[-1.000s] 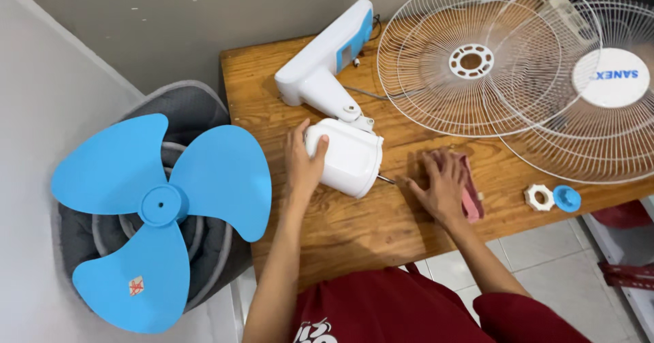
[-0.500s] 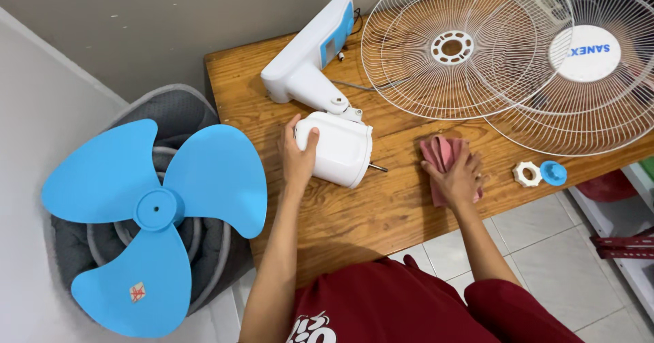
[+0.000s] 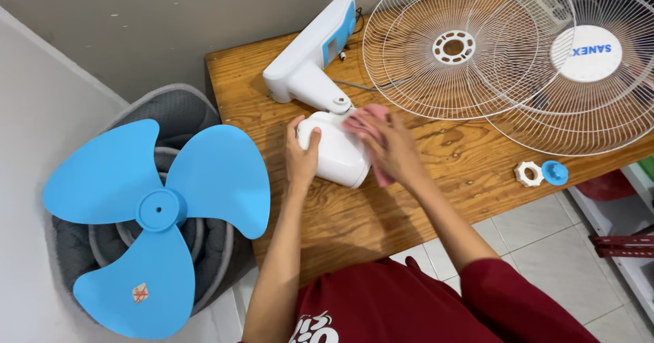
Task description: The person wipes the white plastic housing of a disassembled electric fan with a pink cloth, then wipes the metal fan cage. The fan blades and other parts remain on the table.
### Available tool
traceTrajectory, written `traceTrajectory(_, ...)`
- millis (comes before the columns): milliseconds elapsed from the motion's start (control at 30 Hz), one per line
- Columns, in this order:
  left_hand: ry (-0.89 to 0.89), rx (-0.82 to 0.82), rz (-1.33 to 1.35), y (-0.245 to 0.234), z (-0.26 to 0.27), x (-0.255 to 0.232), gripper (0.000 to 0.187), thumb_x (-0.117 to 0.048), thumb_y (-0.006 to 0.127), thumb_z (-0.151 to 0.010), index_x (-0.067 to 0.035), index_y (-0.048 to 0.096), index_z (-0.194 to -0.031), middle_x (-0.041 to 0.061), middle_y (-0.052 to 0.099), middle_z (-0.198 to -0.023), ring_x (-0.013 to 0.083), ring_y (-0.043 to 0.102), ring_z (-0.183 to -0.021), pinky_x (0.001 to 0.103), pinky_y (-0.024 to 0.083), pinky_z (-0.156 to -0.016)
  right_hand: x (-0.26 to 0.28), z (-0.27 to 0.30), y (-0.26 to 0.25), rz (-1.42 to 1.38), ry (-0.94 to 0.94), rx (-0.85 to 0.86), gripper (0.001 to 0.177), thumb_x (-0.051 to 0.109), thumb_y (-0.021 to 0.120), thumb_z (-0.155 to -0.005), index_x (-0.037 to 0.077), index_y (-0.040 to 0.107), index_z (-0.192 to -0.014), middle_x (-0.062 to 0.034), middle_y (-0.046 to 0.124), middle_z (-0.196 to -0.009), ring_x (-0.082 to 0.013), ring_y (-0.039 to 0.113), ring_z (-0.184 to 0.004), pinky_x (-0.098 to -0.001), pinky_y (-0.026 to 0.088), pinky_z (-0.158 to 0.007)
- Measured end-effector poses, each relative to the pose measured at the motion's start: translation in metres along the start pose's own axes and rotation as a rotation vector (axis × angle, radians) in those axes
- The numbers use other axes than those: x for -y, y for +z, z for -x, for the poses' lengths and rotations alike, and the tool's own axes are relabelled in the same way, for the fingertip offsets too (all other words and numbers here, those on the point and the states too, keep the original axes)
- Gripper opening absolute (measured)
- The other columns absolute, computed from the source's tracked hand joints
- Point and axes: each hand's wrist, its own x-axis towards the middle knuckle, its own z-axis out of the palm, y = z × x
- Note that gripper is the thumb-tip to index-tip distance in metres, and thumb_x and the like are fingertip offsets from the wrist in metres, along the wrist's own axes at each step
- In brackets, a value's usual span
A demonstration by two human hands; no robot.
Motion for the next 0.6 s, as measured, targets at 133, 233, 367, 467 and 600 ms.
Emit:
traceTrajectory(133, 0.032, -0.029, -0.036, 0.001, -0.001, 0.006, 0.048, -0.026, 0.071, -0.094, -0.001, 0.058, -0.133, 0.021, 0.065, -0.13, 0.0339, 0.063, -0.119, 0.041, 0.048, -0.103, 0.02, -0.001, 0.038, 0.372, -0.272, -0.302, 0.041, 0.029, 0.071, -0.093, 0.015, 0.069, -0.132, -0.0194, 0.06, -0.12, -0.0368, 0.059, -0.106, -0.0516, 0.045, -0.089)
traceTrajectory(233, 0.005, -0.052, -0.059, 0.004, -0.001, 0.006, 0.047, -0.026, 0.069, -0.095, -0.001, 0.059, -0.133, 0.021, 0.065, -0.129, 0.0347, 0.063, -0.119, 0.042, 0.047, -0.103, 0.011, 0.022, 0.048, 0.362, -0.379, -0.334, 0.04, 0.025, 0.07, -0.093, 0.014, 0.068, -0.131, -0.0144, 0.061, -0.117, -0.0343, 0.058, -0.109, -0.0491, 0.044, -0.093)
traceTrajectory(367, -0.049, -0.029, -0.038, 0.003, 0.0, 0.003, 0.048, -0.027, 0.068, -0.094, -0.002, 0.058, -0.134, 0.021, 0.065, -0.129, 0.0342, 0.063, -0.118, 0.042, 0.048, -0.103, -0.007, 0.042, 0.035, 0.302, -0.418, -0.268, 0.036, 0.025, 0.068, -0.094, 0.014, 0.069, -0.128, -0.0131, 0.062, -0.116, -0.0333, 0.058, -0.112, -0.048, 0.043, -0.092)
traceTrajectory(467, -0.028, 0.011, -0.032, 0.002, -0.001, 0.005, 0.051, -0.027, 0.068, -0.094, -0.001, 0.056, -0.136, 0.022, 0.063, -0.133, 0.0347, 0.061, -0.122, 0.042, 0.046, -0.106, -0.007, 0.032, 0.035, 0.306, -0.142, -0.171, 0.031, 0.028, 0.064, -0.098, 0.013, 0.07, -0.124, -0.0154, 0.062, -0.117, -0.0353, 0.058, -0.111, -0.0496, 0.043, -0.091)
traceTrajectory(600, -0.033, 0.042, -0.091, -0.004, 0.003, 0.01, 0.062, -0.028, 0.068, -0.094, -0.001, 0.048, -0.146, 0.024, 0.057, -0.144, 0.0361, 0.055, -0.132, 0.043, 0.043, -0.112, -0.002, -0.007, 0.043, 0.356, 0.004, -0.209, 0.039, 0.033, 0.062, -0.097, 0.007, 0.069, -0.125, -0.0209, 0.061, -0.121, -0.0379, 0.056, -0.113, -0.0535, 0.042, -0.088)
